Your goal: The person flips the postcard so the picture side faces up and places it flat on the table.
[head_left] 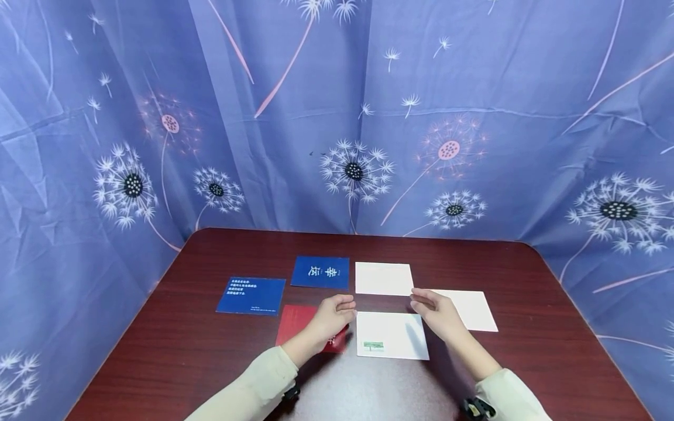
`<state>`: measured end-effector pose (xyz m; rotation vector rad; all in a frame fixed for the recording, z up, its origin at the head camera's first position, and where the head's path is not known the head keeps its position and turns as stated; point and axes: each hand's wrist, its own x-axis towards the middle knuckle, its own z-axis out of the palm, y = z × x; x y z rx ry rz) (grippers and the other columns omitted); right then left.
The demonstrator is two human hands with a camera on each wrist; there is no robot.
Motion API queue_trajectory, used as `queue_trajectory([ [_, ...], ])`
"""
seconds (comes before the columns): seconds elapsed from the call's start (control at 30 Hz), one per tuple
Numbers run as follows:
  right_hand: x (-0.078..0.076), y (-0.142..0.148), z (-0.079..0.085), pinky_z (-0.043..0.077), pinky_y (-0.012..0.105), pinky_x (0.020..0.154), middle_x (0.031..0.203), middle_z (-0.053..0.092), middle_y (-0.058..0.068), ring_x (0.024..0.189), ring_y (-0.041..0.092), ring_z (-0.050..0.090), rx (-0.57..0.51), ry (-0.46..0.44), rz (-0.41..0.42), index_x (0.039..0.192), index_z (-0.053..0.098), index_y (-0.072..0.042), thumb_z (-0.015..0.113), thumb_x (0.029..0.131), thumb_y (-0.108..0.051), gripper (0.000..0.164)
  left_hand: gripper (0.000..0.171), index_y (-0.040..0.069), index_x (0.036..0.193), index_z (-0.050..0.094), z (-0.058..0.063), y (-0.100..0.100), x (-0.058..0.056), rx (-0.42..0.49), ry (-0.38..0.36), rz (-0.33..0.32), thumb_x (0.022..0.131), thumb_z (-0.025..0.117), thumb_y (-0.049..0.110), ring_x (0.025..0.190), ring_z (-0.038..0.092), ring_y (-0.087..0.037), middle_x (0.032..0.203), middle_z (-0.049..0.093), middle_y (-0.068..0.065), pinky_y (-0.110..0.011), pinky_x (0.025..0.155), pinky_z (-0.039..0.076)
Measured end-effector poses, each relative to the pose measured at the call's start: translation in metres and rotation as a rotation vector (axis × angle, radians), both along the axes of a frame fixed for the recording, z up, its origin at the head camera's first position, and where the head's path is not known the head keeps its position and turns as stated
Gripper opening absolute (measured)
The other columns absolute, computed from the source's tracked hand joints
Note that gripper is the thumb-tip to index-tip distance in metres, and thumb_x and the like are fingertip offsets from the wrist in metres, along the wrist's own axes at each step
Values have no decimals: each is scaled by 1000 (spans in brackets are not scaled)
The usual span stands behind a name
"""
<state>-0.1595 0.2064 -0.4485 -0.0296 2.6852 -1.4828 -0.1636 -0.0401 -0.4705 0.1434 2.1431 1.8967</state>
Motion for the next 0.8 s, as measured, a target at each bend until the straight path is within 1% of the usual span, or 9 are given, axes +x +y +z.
queue_trajectory([
  [0.1, 9, 8, -3, 46, 48, 97, 124, 60, 26, 116, 39, 57, -10, -43, -14, 131, 50, 10, 55, 96, -10, 40, 45, -18, 127, 46, -1, 3, 6, -3, -24, -16, 88, 59, 0, 115, 56, -39, 122, 56, -32, -41, 97, 48],
  [0.2, 19, 15, -5, 46, 49, 96, 124, 59, 27, 116, 40, 56, -16, -84, -16, 132, 48, 11, 54, 97, -11, 42, 45, -18, 127, 46, -2, 4, 12, -15, -54, -30, 89, 59, 1, 112, 58, -34, 122, 56, -32, -40, 96, 48],
  [0.23, 22, 17, -5, 46, 49, 96, 124, 59, 27, 116, 40, 56, -21, -99, -18, 132, 48, 12, 54, 97, -11, 42, 45, -18, 128, 46, -3, 4, 13, -18, -67, -33, 89, 59, 1, 102, 61, -31, 122, 56, -31, -38, 90, 51],
  [0.33, 30, 21, -7, 47, 49, 95, 124, 59, 27, 116, 40, 56, -44, -143, -13, 132, 47, 13, 53, 98, -13, 43, 46, -18, 128, 45, -3, 4, 18, -23, -83, -51, 89, 59, 2, 98, 60, -25, 121, 56, -30, -36, 85, 52],
  [0.43, 37, 24, -8, 48, 48, 95, 125, 58, 28, 116, 39, 56, -76, -189, -14, 132, 46, 14, 53, 98, -12, 44, 46, -20, 127, 45, -4, 4, 20, -13, -91, -61, 89, 59, 2, 100, 60, -28, 120, 56, -31, -37, 86, 52],
  [0.47, 38, 24, -8, 48, 48, 94, 125, 57, 29, 116, 40, 56, -84, -197, -13, 132, 45, 14, 53, 98, -13, 44, 45, -20, 126, 44, -3, 4, 21, -8, -90, -62, 89, 59, 1, 110, 57, -30, 119, 56, -31, -38, 93, 50],
  [0.5, 40, 25, -9, 48, 47, 94, 125, 57, 29, 117, 40, 55, -96, -204, -13, 132, 45, 15, 53, 98, -13, 45, 45, -20, 126, 44, -3, 4, 22, -4, -93, -60, 89, 59, 1, 111, 57, -33, 119, 56, -31, -40, 94, 49],
  [0.57, 42, 25, -9, 49, 46, 94, 125, 56, 31, 117, 41, 55, -128, -217, -13, 132, 44, 16, 53, 97, -11, 45, 45, -21, 126, 44, -4, 3, 22, 8, -103, -58, 89, 58, 0, 113, 56, -36, 119, 56, -31, -42, 96, 48],
  [0.8, 44, 21, -11, 51, 42, 92, 128, 49, 37, 120, 44, 51, -244, -244, -21, 132, 39, 21, 50, 97, -5, 45, 44, -22, 127, 42, -8, 4, 21, 62, -125, -40, 89, 56, -3, 114, 56, -39, 121, 55, -34, -44, 96, 48],
])
